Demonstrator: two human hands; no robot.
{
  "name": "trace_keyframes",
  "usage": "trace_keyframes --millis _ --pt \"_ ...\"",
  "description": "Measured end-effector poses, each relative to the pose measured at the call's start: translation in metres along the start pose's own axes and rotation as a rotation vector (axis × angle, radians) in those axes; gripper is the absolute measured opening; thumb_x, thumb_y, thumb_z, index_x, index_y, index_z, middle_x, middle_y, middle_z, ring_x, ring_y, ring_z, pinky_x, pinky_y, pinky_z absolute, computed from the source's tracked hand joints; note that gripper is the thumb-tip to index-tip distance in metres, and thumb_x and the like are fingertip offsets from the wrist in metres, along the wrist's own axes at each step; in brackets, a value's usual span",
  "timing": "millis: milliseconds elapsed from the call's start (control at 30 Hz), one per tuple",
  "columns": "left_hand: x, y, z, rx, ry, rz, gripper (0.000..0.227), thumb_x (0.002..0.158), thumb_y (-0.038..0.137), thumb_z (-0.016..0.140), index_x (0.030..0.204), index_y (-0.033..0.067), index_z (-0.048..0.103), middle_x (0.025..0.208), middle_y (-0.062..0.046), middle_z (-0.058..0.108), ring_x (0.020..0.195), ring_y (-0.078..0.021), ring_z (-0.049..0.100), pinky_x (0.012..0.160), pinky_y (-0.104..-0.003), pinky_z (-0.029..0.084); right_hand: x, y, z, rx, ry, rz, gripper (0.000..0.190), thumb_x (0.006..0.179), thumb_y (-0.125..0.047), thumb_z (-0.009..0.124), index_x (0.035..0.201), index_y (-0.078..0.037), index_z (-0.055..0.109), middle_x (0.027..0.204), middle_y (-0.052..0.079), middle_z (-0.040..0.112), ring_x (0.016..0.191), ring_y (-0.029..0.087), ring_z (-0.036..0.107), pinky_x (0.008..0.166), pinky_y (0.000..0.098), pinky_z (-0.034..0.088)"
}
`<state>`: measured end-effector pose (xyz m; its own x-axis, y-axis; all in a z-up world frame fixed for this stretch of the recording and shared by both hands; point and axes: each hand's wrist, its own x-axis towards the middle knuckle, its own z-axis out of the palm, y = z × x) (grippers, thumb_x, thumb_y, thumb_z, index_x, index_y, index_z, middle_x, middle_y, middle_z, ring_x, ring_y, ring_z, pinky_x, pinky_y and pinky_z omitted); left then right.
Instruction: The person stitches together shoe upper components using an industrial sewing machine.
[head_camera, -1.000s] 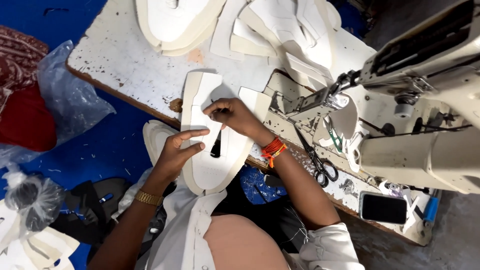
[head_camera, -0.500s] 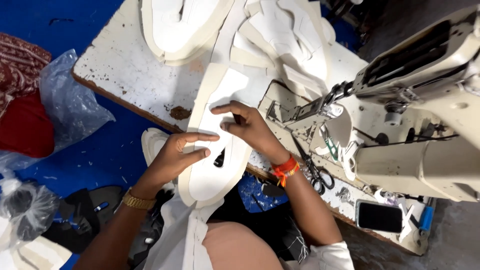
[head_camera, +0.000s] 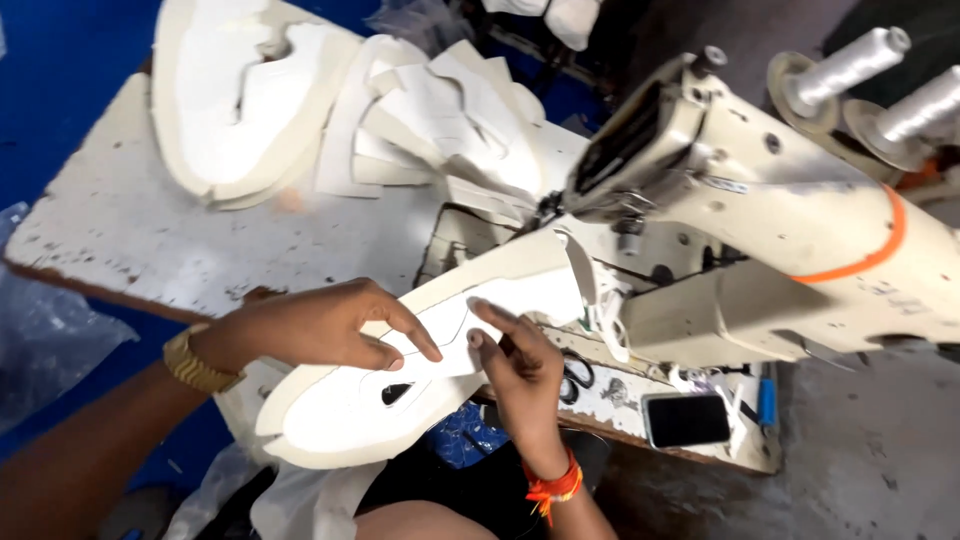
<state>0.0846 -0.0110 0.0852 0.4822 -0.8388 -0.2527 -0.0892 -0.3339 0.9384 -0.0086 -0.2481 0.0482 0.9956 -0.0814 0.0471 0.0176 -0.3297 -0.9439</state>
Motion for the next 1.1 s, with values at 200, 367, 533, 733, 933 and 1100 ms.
trace_keyframes --millis 200,367,533,733,933,1100 --pt "0.070 -0.007 -0.026 0.060 -0.276 0.168 0.034 0.082 0.008 0.074 0.116 0.0106 0.078 0.118 -0.004 0.080 0.113 -0.0158 0.069 0.110 -0.036 0.045 -0.004 0.032 -0.016 0.030 0.198 -0.077 0.034 0.094 0.001 0.069 0.127 -0.001 0.074 0.083 -0.002 0.063 0.068 0.001 0.044 0.060 0.0192 0.039" --pt "0.109 0.006 -0.052 0.084 -0.355 -0.023 0.039 0.077 0.012 0.076 0.115 0.0125 0.079 0.120 -0.001 0.078 0.114 -0.0146 0.068 0.106 -0.036 0.049 0.019 0.036 -0.021 0.108 0.254 0.027 0.033 0.100 -0.003 0.062 0.131 -0.001 0.071 0.085 -0.004 0.065 0.069 0.001 0.046 0.061 0.0181 0.040" --pt "0.131 0.001 -0.071 0.085 -0.371 -0.063 0.040 0.074 0.012 0.078 0.114 0.0098 0.080 0.116 -0.006 0.079 0.111 -0.0198 0.068 0.104 -0.037 0.050 0.036 0.040 -0.020 0.151 0.257 0.065 0.033 0.100 -0.004 0.062 0.132 -0.001 0.070 0.085 -0.003 0.069 0.069 0.001 0.049 0.060 0.0187 0.041" --pt "0.144 -0.004 -0.085 0.070 -0.451 -0.053 0.041 0.073 0.010 0.078 0.114 0.0080 0.080 0.119 -0.007 0.079 0.117 -0.0184 0.067 0.109 -0.036 0.044 0.044 0.050 -0.013 0.184 0.282 0.077 0.034 0.099 -0.004 0.063 0.133 0.001 0.068 0.087 -0.001 0.071 0.071 0.002 0.054 0.062 0.0193 0.044" --pt "0.156 0.002 -0.102 0.161 -0.474 -0.083 0.044 0.071 0.014 0.079 0.114 0.0100 0.081 0.123 -0.009 0.078 0.123 -0.0215 0.064 0.112 -0.040 0.040 0.058 0.047 -0.011 0.198 0.287 0.039 0.036 0.100 -0.003 0.061 0.134 0.004 0.066 0.099 0.003 0.074 0.079 0.003 0.060 0.070 0.0202 0.051" --pt "0.169 0.006 -0.117 0.197 -0.512 -0.143 0.044 0.070 0.020 0.083 0.113 0.0090 0.081 0.128 -0.011 0.073 0.129 -0.0242 0.060 0.114 -0.043 0.040 0.064 0.042 -0.004 0.218 0.278 0.006 0.037 0.102 -0.003 0.060 0.137 0.005 0.064 0.110 0.007 0.074 0.086 0.004 0.063 0.078 0.0214 0.054"
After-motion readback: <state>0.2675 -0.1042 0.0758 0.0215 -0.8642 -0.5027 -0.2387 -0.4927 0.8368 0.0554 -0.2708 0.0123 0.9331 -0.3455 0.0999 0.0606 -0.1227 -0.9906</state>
